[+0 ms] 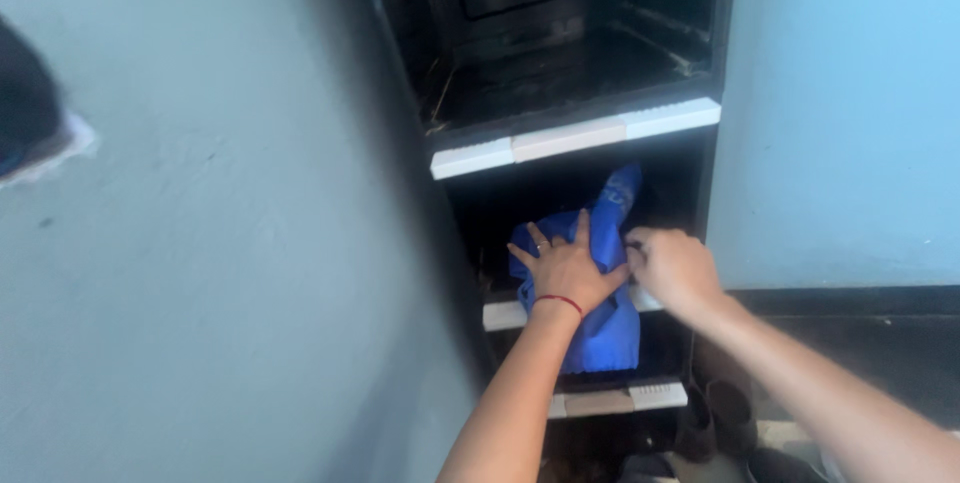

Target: The person wipes the interior surfaces of a black multi-drawer cabinet using a blue cloth. They remove a white plastic tray from the middle drawer, wipe the drawer interior, then wipe the tray and replace it. The person continues wiping the remaining open drawers and the tray's exterior.

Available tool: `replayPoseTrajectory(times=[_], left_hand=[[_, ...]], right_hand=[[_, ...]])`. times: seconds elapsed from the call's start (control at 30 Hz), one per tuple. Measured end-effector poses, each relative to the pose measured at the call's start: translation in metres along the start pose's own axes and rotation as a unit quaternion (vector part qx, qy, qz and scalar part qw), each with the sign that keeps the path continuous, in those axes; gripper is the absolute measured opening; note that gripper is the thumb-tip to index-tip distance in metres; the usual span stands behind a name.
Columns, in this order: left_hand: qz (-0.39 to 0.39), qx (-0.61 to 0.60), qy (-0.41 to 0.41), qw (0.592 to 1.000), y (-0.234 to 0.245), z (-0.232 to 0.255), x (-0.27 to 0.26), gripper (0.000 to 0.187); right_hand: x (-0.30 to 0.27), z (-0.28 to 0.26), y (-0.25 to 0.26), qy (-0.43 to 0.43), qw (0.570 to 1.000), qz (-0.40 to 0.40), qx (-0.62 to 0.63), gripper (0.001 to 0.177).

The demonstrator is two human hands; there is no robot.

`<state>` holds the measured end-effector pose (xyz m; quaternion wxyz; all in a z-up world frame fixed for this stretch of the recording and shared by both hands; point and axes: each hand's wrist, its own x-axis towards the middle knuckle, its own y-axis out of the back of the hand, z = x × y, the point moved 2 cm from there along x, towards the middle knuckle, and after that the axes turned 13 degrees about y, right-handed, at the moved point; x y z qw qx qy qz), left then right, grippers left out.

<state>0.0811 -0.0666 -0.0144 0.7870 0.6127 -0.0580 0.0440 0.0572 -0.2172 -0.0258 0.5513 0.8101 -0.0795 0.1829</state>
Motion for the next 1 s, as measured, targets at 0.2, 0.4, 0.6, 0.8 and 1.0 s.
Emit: replayPoseTrajectory(times=[0.2,0.4,0.6,0.8,1.0], left_hand=[[-0.045,0.0,0.008,0.999,-0.031,0.011,0.077,0.095],[-0.016,-0.033,-0.005,0.999,-0.057,0.031,0.185,0.095],[0.057,-0.14,-0.031,0.988,-0.083,0.071,0.277,0.071],[0.048,-0.19,-0.026,0.98,-0.115,0.09,0.324,0.067],[0.049,-0.211,-0.075,0.973,-0.127,0.093,0.309,0.063]], right_hand=[[-0.001,0.021,-0.024,0.216,0.968,0.07,-0.112,0.041],[0.002,0.046,-0.061,0.261,0.935,0.21,-0.122,0.046],[0.019,0.072,-0.085,0.272,0.934,0.213,-0.094,0.048],[0.03,0.088,-0.104,0.298,0.921,0.234,-0.094,0.05],[0.024,0.079,-0.095,0.275,0.932,0.221,-0.082,0.047]])
